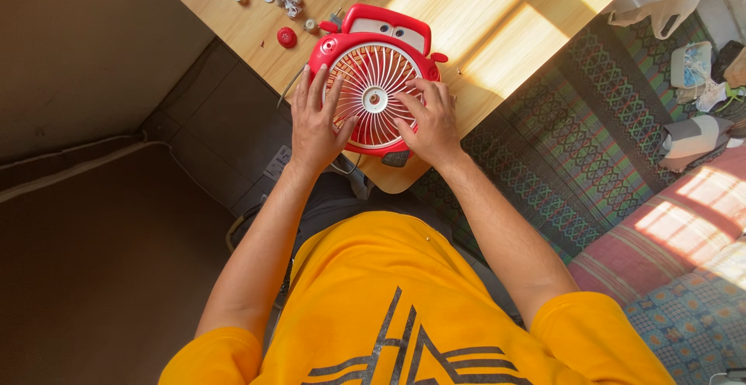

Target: The person assembles a red car-shaped electric fan on a wooden table. They use a screwdriver to tighten the fan blade hub, attach the front grille, and secure the outer casing. The person handles the fan body, blades, grille, and screws throughout the process.

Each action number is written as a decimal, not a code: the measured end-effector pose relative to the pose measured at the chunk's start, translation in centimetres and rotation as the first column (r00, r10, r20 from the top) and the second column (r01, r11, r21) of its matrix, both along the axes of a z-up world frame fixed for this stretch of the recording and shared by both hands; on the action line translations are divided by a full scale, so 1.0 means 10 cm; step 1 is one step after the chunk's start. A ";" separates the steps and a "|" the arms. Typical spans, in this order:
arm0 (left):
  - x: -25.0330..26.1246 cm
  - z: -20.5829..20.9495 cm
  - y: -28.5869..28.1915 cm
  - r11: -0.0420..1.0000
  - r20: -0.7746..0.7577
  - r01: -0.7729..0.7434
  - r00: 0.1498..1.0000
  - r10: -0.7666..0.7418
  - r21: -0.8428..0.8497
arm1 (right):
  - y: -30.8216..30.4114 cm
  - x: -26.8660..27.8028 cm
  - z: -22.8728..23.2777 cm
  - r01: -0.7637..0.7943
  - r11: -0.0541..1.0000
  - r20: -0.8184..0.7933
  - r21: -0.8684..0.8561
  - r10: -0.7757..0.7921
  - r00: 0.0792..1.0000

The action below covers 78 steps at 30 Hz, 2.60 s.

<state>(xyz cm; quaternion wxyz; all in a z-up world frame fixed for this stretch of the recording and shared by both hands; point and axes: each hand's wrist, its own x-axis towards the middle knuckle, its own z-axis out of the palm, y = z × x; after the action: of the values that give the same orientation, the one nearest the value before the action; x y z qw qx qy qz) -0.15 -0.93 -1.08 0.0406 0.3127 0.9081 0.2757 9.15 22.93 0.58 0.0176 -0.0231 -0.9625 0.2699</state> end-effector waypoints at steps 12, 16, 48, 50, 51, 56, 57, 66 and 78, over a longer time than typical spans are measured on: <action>-0.36 0.08 0.09 0.983 0.082 0.181 0.980 -0.179 -0.013 | -0.41 -0.25 0.10 -0.063 0.994 0.039 0.091 0.060 0.997; -0.34 0.08 0.04 0.985 0.088 0.168 0.981 -0.171 0.047 | -0.41 -0.30 0.14 -0.055 0.996 0.045 0.075 0.051 0.998; -0.30 -0.10 -0.17 0.980 0.089 0.186 0.977 -0.192 0.074 | -0.16 0.07 -0.02 0.058 0.995 -0.015 0.086 -0.056 0.998; -0.30 -0.11 -0.19 0.979 0.122 0.169 0.976 -0.182 0.110 | -0.16 0.09 -0.03 0.045 0.995 -0.037 0.083 -0.042 0.998; -0.31 -0.11 -0.20 0.979 0.138 0.159 0.975 -0.176 0.127 | -0.17 0.09 -0.03 0.039 0.996 -0.048 0.083 -0.035 0.998; -0.34 -0.13 -0.22 0.980 0.164 0.149 0.972 -0.170 0.133 | -0.16 0.08 -0.02 0.035 0.994 -0.080 0.100 -0.027 0.996; -0.35 -0.14 -0.22 0.980 0.167 0.148 0.971 -0.170 0.136 | -0.15 0.07 -0.02 0.030 0.995 -0.076 0.093 -0.023 0.997; -0.36 -0.16 -0.19 0.987 0.183 0.120 0.973 -0.139 0.108 | -0.12 0.09 -0.08 0.049 0.997 -0.058 0.054 -0.046 0.997; -0.43 -0.09 -0.22 0.986 0.197 0.138 0.968 -0.154 0.090 | -0.09 0.01 0.09 0.078 0.995 -0.073 -0.068 -0.083 0.994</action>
<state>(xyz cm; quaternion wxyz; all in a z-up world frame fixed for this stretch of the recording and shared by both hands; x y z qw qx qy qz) -4.42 -3.11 -1.95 0.1413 0.3502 0.8626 0.3365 9.27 22.03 1.50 0.0641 -0.0525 -0.9500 0.3009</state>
